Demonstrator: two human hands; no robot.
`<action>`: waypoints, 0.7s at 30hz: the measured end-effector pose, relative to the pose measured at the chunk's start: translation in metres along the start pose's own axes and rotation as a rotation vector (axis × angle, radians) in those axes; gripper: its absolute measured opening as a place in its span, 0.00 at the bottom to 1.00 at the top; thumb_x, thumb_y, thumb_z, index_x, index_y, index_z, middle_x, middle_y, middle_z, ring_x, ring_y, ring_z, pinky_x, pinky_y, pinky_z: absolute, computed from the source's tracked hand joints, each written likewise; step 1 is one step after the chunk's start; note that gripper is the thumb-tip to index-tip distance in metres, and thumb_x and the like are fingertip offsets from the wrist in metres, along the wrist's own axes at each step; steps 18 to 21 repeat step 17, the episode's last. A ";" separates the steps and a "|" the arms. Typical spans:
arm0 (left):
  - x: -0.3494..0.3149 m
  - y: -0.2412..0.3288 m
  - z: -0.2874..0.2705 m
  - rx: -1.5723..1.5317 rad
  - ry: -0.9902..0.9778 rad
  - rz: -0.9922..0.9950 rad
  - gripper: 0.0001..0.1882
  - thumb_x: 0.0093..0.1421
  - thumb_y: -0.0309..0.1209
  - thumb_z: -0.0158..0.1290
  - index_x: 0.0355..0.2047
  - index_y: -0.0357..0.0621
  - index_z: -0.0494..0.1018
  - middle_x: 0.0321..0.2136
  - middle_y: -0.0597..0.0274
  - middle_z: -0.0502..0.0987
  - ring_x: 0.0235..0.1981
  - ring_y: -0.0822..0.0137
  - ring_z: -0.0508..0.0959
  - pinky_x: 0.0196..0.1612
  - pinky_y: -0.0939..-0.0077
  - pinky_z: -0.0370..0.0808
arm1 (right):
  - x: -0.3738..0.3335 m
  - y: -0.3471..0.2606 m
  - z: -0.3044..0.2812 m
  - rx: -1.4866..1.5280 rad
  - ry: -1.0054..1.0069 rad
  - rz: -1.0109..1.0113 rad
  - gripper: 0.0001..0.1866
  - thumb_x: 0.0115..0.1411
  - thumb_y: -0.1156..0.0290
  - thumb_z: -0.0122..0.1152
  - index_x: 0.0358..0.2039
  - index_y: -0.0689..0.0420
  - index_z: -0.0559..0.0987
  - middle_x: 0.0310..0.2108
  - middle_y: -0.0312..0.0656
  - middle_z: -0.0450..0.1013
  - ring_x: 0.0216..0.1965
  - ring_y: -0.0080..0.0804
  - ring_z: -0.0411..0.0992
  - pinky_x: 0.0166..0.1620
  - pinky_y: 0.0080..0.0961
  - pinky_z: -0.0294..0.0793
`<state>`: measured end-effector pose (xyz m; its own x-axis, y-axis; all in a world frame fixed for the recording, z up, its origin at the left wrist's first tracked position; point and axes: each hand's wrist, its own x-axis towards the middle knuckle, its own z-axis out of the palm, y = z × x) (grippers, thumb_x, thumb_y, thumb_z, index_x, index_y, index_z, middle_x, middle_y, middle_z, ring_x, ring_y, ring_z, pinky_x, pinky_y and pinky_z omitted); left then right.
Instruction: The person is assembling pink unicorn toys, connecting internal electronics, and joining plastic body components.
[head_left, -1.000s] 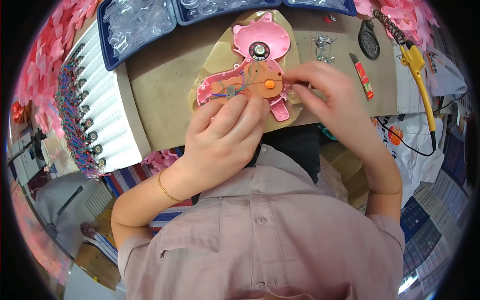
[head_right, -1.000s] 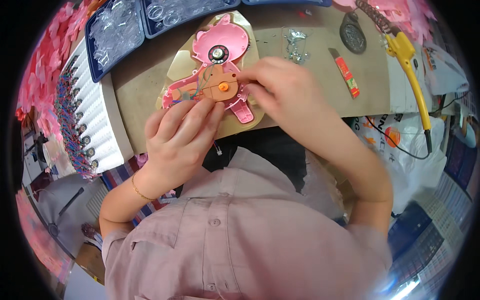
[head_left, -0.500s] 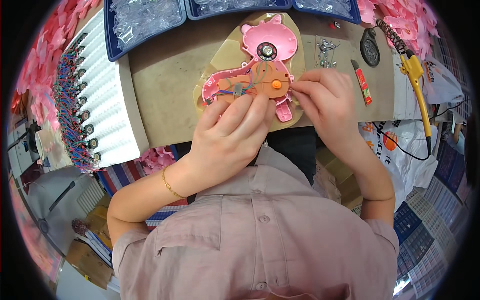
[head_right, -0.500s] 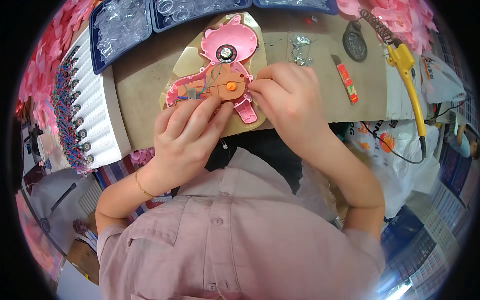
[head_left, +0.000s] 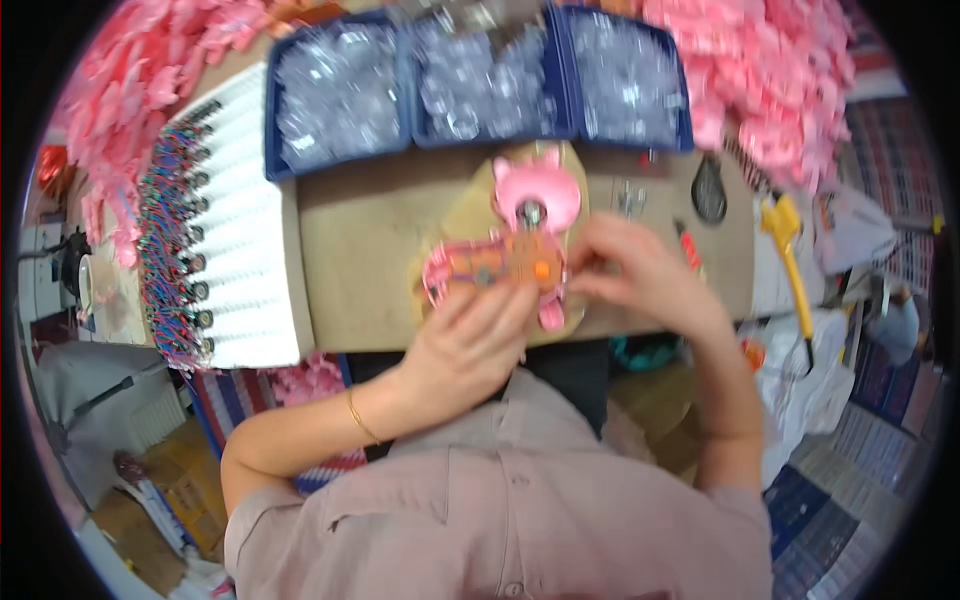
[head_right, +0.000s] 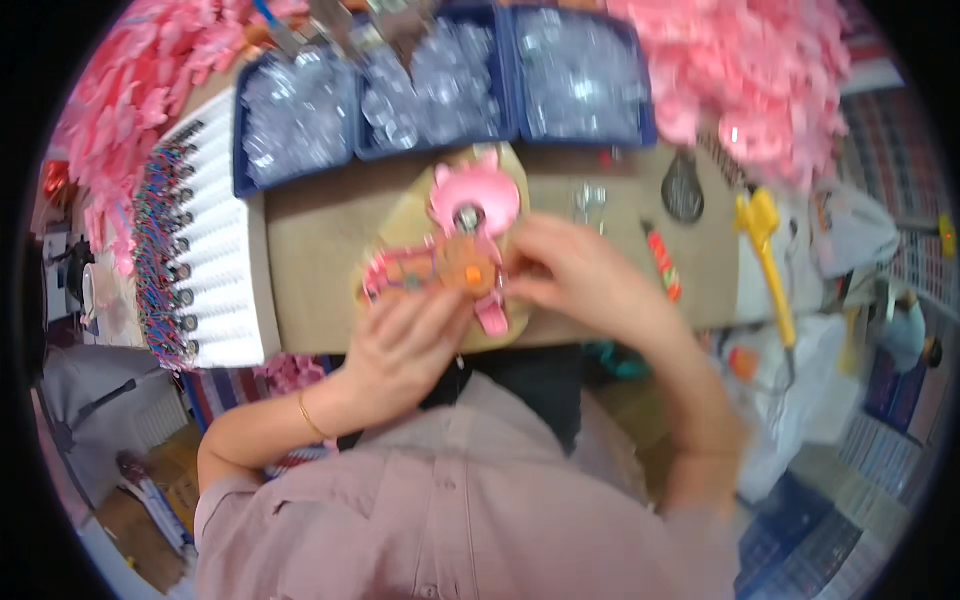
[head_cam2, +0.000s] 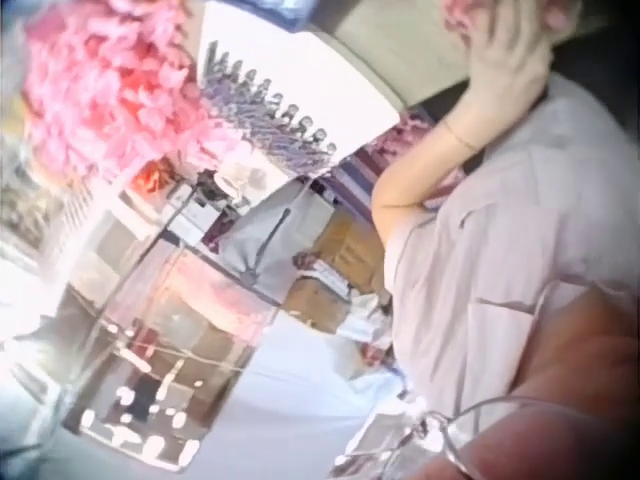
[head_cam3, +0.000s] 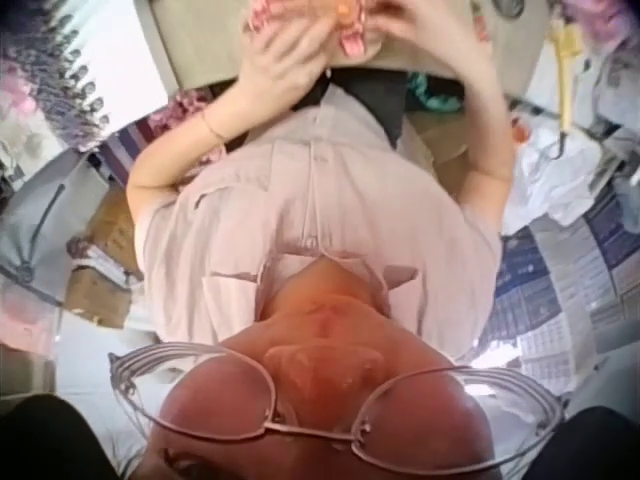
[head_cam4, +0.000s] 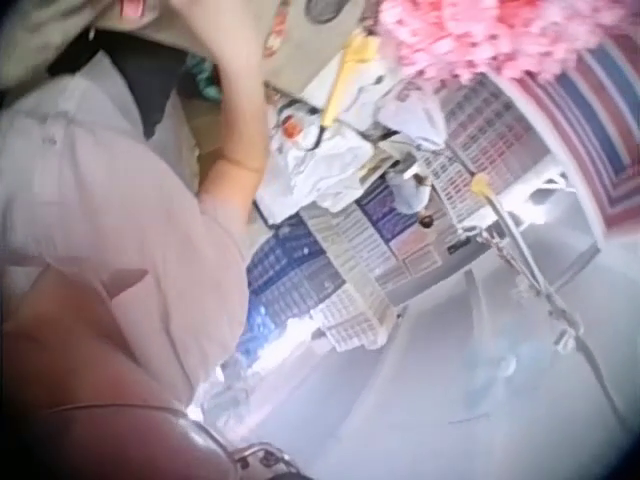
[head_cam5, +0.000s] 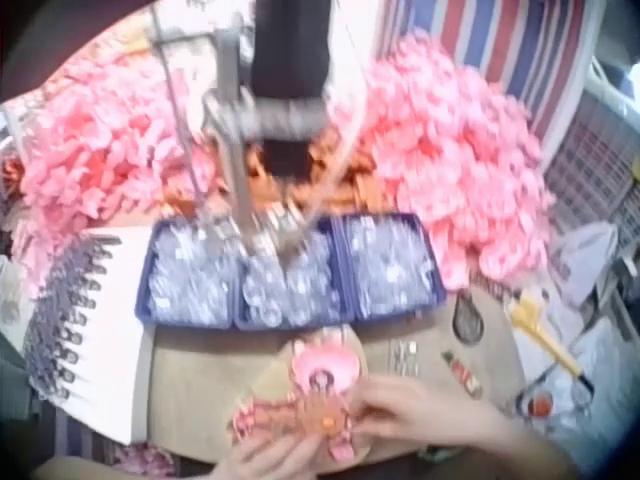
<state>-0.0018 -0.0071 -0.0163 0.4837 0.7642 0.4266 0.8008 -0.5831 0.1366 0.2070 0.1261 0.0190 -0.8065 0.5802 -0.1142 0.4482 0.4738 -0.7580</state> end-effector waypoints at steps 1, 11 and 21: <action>-0.001 0.002 0.001 0.048 -0.018 0.006 0.20 0.47 0.29 0.51 0.43 0.41 0.77 0.52 0.60 0.70 0.51 0.65 0.67 0.50 0.69 0.65 | 0.000 0.001 -0.005 0.217 -0.050 0.190 0.11 0.52 0.70 0.64 0.34 0.61 0.77 0.31 0.42 0.71 0.32 0.33 0.70 0.39 0.26 0.71; 0.004 -0.008 -0.043 -0.219 -0.087 -0.073 0.25 0.48 0.28 0.52 0.49 0.40 0.70 0.59 0.48 0.63 0.61 0.51 0.62 0.60 0.53 0.59 | 0.131 0.021 -0.023 -0.375 0.365 -0.186 0.09 0.51 0.74 0.62 0.33 0.60 0.77 0.35 0.45 0.74 0.40 0.46 0.72 0.44 0.36 0.71; 0.040 -0.201 -0.093 -0.117 0.076 -0.460 0.22 0.45 0.26 0.56 0.44 0.43 0.73 0.53 0.46 0.68 0.55 0.45 0.67 0.56 0.58 0.66 | 0.130 -0.001 -0.035 -0.397 0.178 0.035 0.11 0.49 0.73 0.65 0.34 0.58 0.78 0.34 0.46 0.75 0.42 0.41 0.73 0.48 0.34 0.69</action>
